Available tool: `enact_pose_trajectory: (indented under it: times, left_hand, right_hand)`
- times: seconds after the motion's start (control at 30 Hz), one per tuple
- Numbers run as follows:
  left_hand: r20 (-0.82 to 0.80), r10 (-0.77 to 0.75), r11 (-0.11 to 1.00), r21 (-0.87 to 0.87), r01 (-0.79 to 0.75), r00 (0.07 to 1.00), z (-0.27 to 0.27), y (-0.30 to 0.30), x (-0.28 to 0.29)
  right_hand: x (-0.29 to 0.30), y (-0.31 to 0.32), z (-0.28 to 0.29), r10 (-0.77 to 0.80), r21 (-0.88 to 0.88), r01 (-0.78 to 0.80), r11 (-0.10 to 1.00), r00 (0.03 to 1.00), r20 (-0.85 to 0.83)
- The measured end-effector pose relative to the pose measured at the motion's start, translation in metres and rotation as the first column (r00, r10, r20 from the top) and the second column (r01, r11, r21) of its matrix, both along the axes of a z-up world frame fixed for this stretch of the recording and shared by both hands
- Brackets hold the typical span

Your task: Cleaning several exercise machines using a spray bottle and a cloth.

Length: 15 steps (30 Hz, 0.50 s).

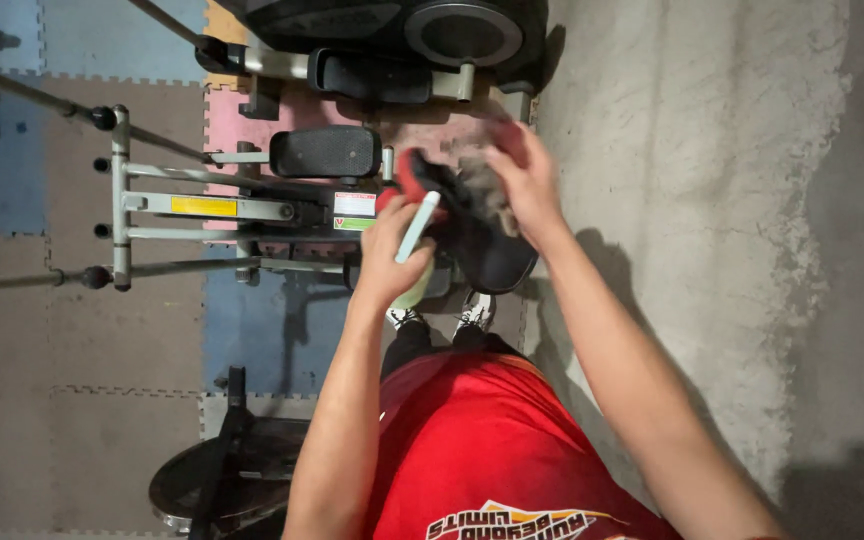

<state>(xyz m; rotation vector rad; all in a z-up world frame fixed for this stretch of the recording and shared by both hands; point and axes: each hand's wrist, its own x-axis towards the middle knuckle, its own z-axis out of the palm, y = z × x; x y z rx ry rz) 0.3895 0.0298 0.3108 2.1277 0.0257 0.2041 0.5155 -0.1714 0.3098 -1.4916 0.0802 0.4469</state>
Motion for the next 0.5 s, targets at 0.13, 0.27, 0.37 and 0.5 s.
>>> enact_pose_trajectory:
  times: [0.13, 0.27, 0.37, 0.5]
  left_hand:
    - [-0.020, 0.164, 0.982, 0.101, -0.162, 0.986, 0.003, 0.010, -0.010]
    - [-0.063, 0.318, 0.917, 0.276, -0.289, 0.946, 0.002, 0.010, -0.015]
    - [-0.075, 0.285, 0.914, 0.322, -0.247, 0.956, -0.001, 0.002, -0.018]
    - [-0.142, 0.197, 0.926, 0.353, -0.136, 0.970, -0.001, -0.014, -0.020]
  right_hand:
    - [-0.039, -0.029, -0.008, 0.178, -0.488, 0.039, 0.872, 0.903, 0.391]
    - [-0.099, -0.025, -0.002, 0.722, -0.921, -0.085, 0.380, 0.650, 0.238]
    - [-0.109, -0.031, -0.022, 0.766, -0.923, -0.095, 0.373, 0.592, 0.249]
    - [-0.059, -0.017, -0.032, 0.729, -0.939, 0.044, 0.341, 0.618, 0.293]
